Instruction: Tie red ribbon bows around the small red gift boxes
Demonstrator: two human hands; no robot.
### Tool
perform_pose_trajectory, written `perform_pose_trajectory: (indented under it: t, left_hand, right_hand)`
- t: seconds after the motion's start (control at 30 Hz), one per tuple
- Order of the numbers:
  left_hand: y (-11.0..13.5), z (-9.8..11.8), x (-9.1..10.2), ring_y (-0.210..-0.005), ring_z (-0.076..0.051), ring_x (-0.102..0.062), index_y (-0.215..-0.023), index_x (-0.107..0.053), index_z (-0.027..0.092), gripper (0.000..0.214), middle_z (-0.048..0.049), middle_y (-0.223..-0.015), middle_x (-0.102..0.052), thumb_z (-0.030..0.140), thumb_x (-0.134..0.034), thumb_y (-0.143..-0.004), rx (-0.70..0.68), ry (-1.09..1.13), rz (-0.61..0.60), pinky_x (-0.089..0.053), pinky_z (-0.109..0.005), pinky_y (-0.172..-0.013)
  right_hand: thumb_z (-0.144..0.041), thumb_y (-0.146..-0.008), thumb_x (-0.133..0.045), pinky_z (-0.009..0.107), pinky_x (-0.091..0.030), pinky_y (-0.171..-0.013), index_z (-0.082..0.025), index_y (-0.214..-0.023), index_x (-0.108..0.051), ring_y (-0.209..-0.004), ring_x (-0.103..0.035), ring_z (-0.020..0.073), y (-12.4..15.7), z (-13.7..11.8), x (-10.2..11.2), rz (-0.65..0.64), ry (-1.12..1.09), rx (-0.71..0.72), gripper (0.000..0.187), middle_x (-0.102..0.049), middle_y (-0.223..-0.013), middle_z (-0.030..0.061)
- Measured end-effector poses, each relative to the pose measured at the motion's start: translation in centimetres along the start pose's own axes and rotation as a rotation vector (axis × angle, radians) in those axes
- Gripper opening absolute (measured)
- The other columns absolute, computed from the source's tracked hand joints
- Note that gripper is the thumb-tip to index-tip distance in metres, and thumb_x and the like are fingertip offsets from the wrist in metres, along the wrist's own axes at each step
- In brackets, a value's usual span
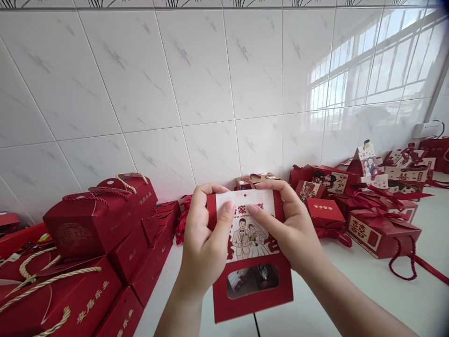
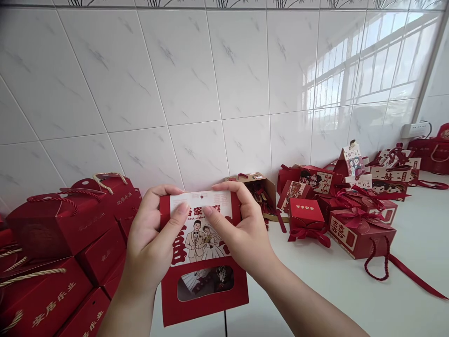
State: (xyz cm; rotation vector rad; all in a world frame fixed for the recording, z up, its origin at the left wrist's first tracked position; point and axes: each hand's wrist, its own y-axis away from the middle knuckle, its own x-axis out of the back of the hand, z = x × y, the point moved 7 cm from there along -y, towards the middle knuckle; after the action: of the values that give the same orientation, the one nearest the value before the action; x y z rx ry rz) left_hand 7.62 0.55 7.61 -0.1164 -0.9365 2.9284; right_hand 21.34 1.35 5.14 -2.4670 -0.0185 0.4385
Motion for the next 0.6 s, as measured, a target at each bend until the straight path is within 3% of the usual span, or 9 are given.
perform_pose_trajectory:
  t: [0.17,0.3,0.37,0.43,0.5,0.6]
  left_hand:
    - [0.0,-0.3,0.8,-0.067,-0.017,-0.064,-0.103,-0.056,0.022,0.041,-0.0018,-0.079,-0.066,0.041,-0.074,-0.072,0.084,-0.108,0.16,-0.052,-0.027,-0.06]
    - [-0.6,-2.1,1.0,-0.067,-0.023,-0.068,-0.089,-0.066,0.014,0.042,-0.0077,-0.075,-0.07,0.049,-0.075,-0.067,0.271,-0.063,0.115,-0.055,-0.031,-0.057]
    - [-1.1,-2.3,2.0,-0.061,-0.023,-0.068,-0.084,-0.067,0.013,0.042,-0.0078,-0.071,-0.07,0.049,-0.076,-0.066,0.25,-0.051,0.156,-0.055,-0.031,-0.053]
    - [-1.5,-1.7,3.8,-0.058,-0.02,-0.067,-0.082,-0.067,0.014,0.038,-0.0059,-0.071,-0.071,0.044,-0.08,-0.063,0.172,-0.057,0.283,-0.056,-0.029,-0.051]
    - [-1.4,-0.6,5.8,-0.059,-0.017,-0.066,-0.079,-0.067,0.015,0.032,-0.0026,-0.072,-0.071,0.034,-0.084,-0.06,0.117,-0.06,0.444,-0.056,-0.025,-0.05]
    - [-0.8,1.2,8.9,-0.058,-0.014,-0.064,-0.081,-0.069,0.016,0.031,0.0024,-0.071,-0.07,0.022,-0.086,-0.056,0.07,-0.028,0.664,-0.056,-0.022,-0.047]
  right_hand:
    - [-0.028,-0.074,-0.074,0.026,-0.058,-0.063,-0.028,-0.099,-0.056,-0.076,-0.065,0.0138,-0.3,1.0,-0.1,-0.019,-0.075,-0.043,0.03,-0.064,-0.094,-0.001]
    - [-0.03,-0.076,-0.072,0.03,-0.058,-0.069,-0.028,-0.107,-0.056,-0.082,-0.065,0.0159,-0.7,2.1,-0.7,-0.027,-0.045,-0.06,0.036,-0.065,-0.097,0.0011]
    - [-0.032,-0.078,-0.069,0.033,-0.056,-0.075,-0.029,-0.117,-0.053,-0.089,-0.064,0.0171,-1.5,2.3,-0.3,-0.039,0.0,-0.024,0.042,-0.064,-0.103,0.0029]
    - [-0.034,-0.08,-0.065,0.034,-0.053,-0.085,-0.029,-0.122,-0.052,-0.097,-0.063,0.0168,-2.9,2.4,1.5,0.017,0.06,0.04,0.044,-0.063,-0.107,0.0037]
    - [-0.038,-0.083,-0.061,0.033,-0.048,-0.094,-0.026,-0.121,-0.054,-0.105,-0.06,0.016,-4.6,2.8,4.9,0.17,0.164,0.091,0.041,-0.062,-0.112,0.0044]
    - [-0.043,-0.091,-0.044,0.032,-0.048,-0.095,-0.022,-0.124,-0.05,-0.111,-0.059,0.017,-6.9,4.7,10.1,0.292,0.493,0.006,0.04,-0.061,-0.12,0.0078]
